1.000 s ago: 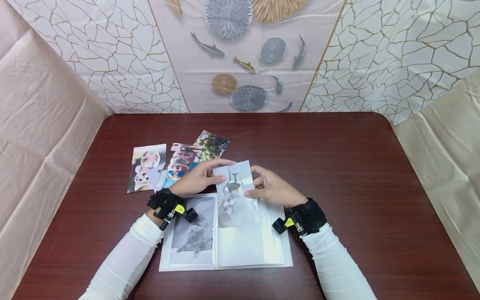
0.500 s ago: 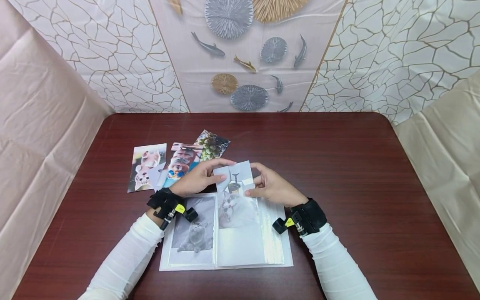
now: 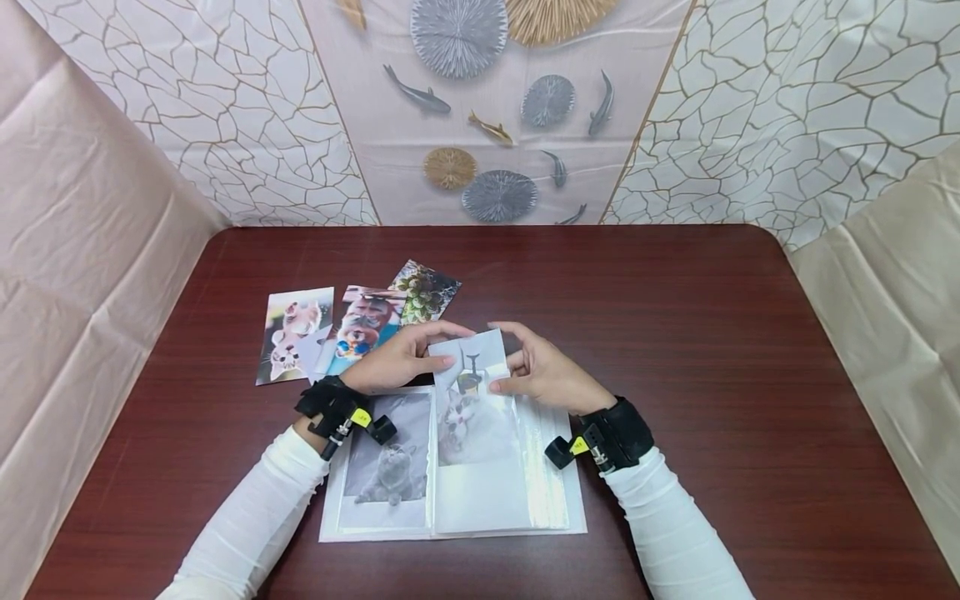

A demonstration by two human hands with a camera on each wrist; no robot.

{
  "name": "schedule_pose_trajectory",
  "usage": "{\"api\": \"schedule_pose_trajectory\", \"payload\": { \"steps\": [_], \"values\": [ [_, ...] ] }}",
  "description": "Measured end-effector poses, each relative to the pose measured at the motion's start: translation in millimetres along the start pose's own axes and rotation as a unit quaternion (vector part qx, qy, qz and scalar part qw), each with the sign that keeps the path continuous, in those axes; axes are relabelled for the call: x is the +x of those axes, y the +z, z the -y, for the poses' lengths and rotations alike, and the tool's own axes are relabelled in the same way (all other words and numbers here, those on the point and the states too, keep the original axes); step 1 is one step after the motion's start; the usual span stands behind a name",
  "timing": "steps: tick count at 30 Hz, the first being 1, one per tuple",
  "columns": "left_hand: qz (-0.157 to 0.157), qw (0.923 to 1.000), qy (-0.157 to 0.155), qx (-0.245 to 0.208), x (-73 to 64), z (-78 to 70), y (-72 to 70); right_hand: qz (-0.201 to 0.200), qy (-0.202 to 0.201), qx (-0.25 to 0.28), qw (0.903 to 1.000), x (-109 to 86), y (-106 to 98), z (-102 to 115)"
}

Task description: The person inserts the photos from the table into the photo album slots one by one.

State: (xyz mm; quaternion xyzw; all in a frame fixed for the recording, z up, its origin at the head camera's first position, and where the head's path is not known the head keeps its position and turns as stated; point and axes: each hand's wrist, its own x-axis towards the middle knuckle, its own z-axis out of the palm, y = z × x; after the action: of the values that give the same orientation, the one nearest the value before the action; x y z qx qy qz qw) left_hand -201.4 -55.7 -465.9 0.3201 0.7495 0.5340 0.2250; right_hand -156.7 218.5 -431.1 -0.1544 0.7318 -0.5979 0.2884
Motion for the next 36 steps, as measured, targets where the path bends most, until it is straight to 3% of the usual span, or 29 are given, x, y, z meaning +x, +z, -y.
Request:
{"api": "schedule_pose_trajectory", "payload": {
  "steps": [6, 20, 36],
  "values": [
    [0.006, 0.9998, -0.002, 0.017, 0.7, 2.6, -0.1, 0.001, 0.000, 0.001, 1.0000, 1.1, -0.5, -1.1],
    [0.024, 0.9994, -0.019, -0.016, 0.3, -1.2, 3.0, 0.002, 0.006, 0.001, 1.0000, 0.5, 0.4, -0.8],
    [0.030, 0.9992, -0.011, -0.024, 0.3, -1.5, 6.1, 0.008, -0.009, -0.004, 0.9999, 0.8, -0.4, -1.7]
  ]
}}
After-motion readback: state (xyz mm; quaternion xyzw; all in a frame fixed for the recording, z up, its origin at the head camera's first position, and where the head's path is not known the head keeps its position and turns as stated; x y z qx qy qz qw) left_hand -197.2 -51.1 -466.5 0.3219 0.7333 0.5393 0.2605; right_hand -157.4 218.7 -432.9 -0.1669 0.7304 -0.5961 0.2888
